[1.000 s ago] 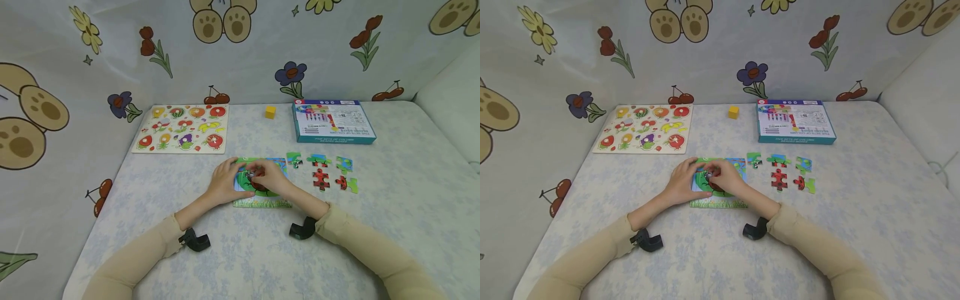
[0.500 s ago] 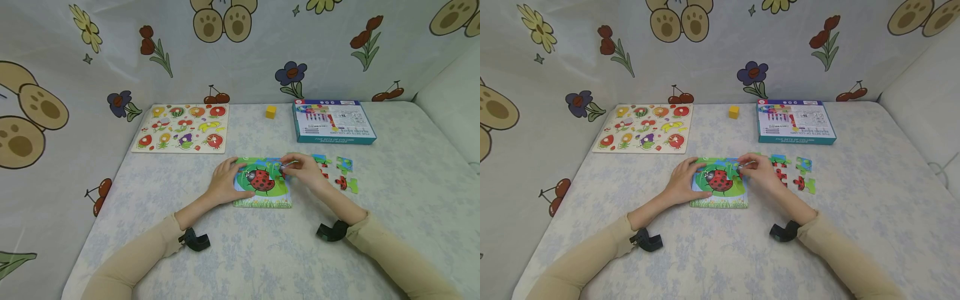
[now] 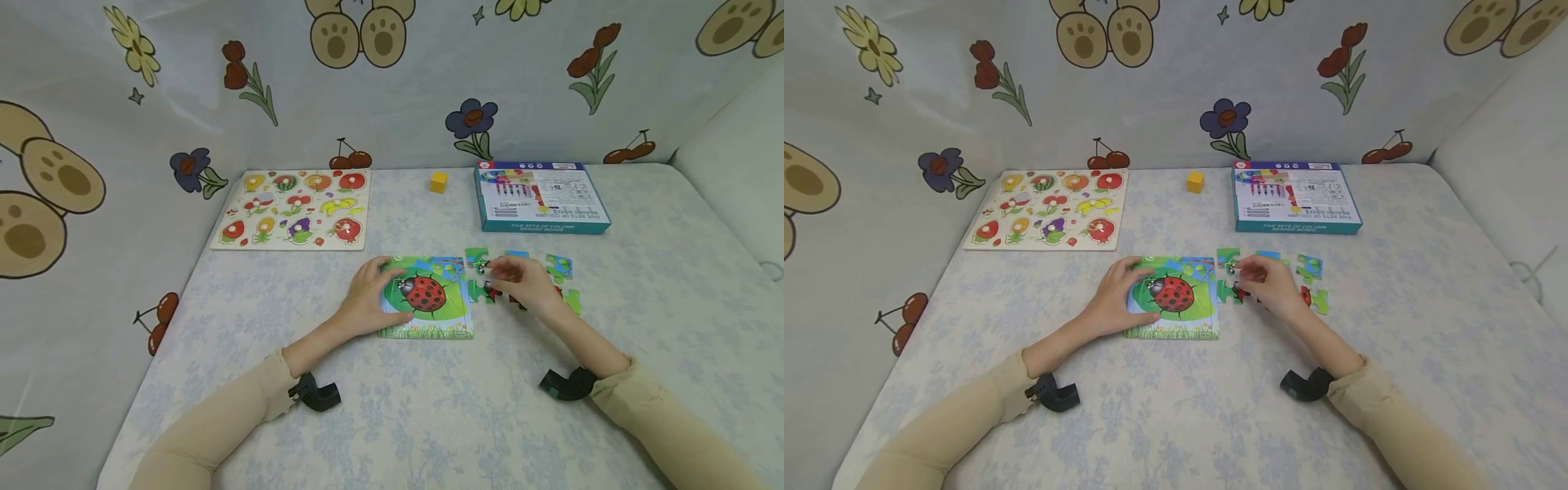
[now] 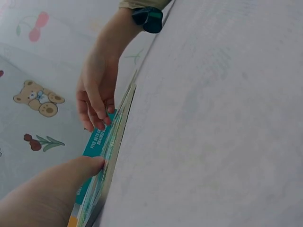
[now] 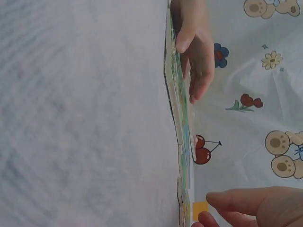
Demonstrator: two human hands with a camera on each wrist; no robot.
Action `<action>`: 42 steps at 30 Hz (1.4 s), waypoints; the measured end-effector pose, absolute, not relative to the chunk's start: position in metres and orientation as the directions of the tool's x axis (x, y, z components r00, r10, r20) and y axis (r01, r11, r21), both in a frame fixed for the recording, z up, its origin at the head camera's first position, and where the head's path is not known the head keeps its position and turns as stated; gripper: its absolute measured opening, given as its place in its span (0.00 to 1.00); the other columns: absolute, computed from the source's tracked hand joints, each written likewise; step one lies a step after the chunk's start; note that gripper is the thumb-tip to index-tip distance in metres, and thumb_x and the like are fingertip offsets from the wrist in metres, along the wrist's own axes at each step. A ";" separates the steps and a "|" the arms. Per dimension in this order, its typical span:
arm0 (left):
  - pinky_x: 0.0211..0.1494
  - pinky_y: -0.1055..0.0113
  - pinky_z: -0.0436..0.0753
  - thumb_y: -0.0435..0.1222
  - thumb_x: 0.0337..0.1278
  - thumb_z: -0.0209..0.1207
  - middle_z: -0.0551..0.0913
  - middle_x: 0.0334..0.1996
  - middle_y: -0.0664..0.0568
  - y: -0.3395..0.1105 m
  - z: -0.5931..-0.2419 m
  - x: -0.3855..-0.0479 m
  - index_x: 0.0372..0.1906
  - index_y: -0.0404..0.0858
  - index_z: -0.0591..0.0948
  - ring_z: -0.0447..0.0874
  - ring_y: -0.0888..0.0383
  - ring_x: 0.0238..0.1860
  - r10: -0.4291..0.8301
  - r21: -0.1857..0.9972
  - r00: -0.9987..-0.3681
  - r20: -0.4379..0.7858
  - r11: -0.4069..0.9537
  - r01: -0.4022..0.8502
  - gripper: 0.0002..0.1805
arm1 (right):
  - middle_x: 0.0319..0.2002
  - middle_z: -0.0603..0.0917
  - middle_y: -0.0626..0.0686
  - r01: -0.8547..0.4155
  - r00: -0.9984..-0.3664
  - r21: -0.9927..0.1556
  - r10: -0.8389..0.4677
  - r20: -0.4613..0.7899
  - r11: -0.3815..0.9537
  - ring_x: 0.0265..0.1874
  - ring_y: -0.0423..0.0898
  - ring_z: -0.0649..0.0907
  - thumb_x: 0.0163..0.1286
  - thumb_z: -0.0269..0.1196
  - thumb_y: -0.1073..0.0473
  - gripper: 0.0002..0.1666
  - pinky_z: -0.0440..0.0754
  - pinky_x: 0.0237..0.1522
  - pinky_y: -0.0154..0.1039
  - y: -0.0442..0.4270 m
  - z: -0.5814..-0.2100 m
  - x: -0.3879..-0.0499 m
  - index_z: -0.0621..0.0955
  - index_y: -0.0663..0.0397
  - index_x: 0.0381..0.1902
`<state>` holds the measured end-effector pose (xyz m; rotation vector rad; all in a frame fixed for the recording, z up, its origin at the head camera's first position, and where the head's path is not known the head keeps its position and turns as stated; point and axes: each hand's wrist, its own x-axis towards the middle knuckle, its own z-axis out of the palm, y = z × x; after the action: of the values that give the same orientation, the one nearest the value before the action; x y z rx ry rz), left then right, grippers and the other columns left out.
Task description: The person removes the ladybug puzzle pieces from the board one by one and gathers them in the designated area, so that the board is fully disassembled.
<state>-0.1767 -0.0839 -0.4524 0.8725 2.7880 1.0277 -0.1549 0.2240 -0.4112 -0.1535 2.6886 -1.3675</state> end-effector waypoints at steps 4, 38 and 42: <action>0.72 0.40 0.56 0.51 0.48 0.67 0.60 0.69 0.45 -0.083 -0.453 -0.176 0.62 0.47 0.73 0.53 0.46 0.72 0.601 0.608 -0.781 0.172 0.559 0.564 0.34 | 0.46 0.82 0.65 -0.112 -0.976 -0.782 -0.217 -0.031 0.613 0.42 0.51 0.80 0.59 0.67 0.66 0.21 0.78 0.38 0.30 0.221 -0.414 -0.153 0.79 0.66 0.52; 0.76 0.46 0.49 0.50 0.54 0.64 0.67 0.67 0.51 -0.082 -0.448 -0.173 0.50 0.56 0.84 0.59 0.52 0.70 0.763 0.554 -0.631 0.143 0.466 0.690 0.17 | 0.44 0.83 0.54 -0.060 -0.972 -0.924 -0.231 -0.032 0.378 0.39 0.33 0.81 0.63 0.62 0.69 0.15 0.82 0.41 0.27 0.206 -0.412 -0.116 0.80 0.67 0.48; 0.76 0.46 0.50 0.49 0.53 0.64 0.68 0.66 0.51 -0.083 -0.449 -0.173 0.50 0.57 0.84 0.60 0.53 0.69 0.761 0.558 -0.630 0.153 0.460 0.691 0.17 | 0.39 0.83 0.36 0.034 -0.981 -0.894 -0.157 -0.115 0.447 0.37 0.31 0.81 0.65 0.63 0.63 0.19 0.82 0.38 0.27 0.238 -0.403 -0.108 0.78 0.67 0.52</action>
<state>-0.1732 -0.0828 -0.4489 1.2898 2.5820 0.9014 -0.1078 0.2383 -0.4029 -0.1082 2.5140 -1.5587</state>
